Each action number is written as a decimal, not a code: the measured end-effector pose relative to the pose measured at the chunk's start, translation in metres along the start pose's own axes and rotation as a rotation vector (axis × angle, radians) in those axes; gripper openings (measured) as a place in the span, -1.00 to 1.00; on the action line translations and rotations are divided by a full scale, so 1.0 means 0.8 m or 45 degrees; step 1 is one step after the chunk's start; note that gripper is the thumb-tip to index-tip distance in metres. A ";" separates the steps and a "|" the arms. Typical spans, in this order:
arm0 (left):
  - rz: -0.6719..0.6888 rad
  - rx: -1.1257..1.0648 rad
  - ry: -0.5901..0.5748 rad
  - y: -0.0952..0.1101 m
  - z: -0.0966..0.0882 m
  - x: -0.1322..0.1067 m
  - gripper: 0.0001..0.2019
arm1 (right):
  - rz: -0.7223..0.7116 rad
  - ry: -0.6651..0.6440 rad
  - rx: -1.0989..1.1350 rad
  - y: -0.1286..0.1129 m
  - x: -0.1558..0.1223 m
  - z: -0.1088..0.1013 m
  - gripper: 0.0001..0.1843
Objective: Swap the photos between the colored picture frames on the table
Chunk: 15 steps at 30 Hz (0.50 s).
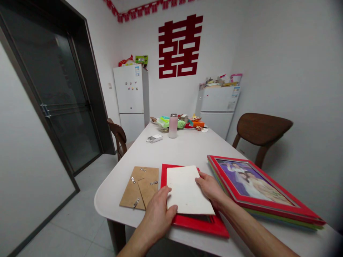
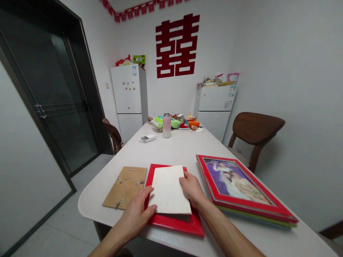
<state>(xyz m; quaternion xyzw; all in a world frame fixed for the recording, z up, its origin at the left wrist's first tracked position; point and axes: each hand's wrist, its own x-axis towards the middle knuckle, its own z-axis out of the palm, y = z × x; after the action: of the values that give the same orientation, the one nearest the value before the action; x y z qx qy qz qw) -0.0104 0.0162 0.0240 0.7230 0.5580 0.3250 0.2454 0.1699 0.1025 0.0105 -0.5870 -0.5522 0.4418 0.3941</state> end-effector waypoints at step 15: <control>0.109 0.243 0.005 -0.005 0.012 -0.002 -0.53 | -0.201 0.232 -1.049 -0.010 -0.005 -0.004 -0.65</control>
<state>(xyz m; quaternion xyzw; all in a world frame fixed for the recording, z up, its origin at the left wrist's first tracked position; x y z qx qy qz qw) -0.0060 0.0158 0.0142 0.7657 0.5555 0.2819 0.1602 0.1707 0.0995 0.0195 -0.6879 -0.6886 0.0992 0.2066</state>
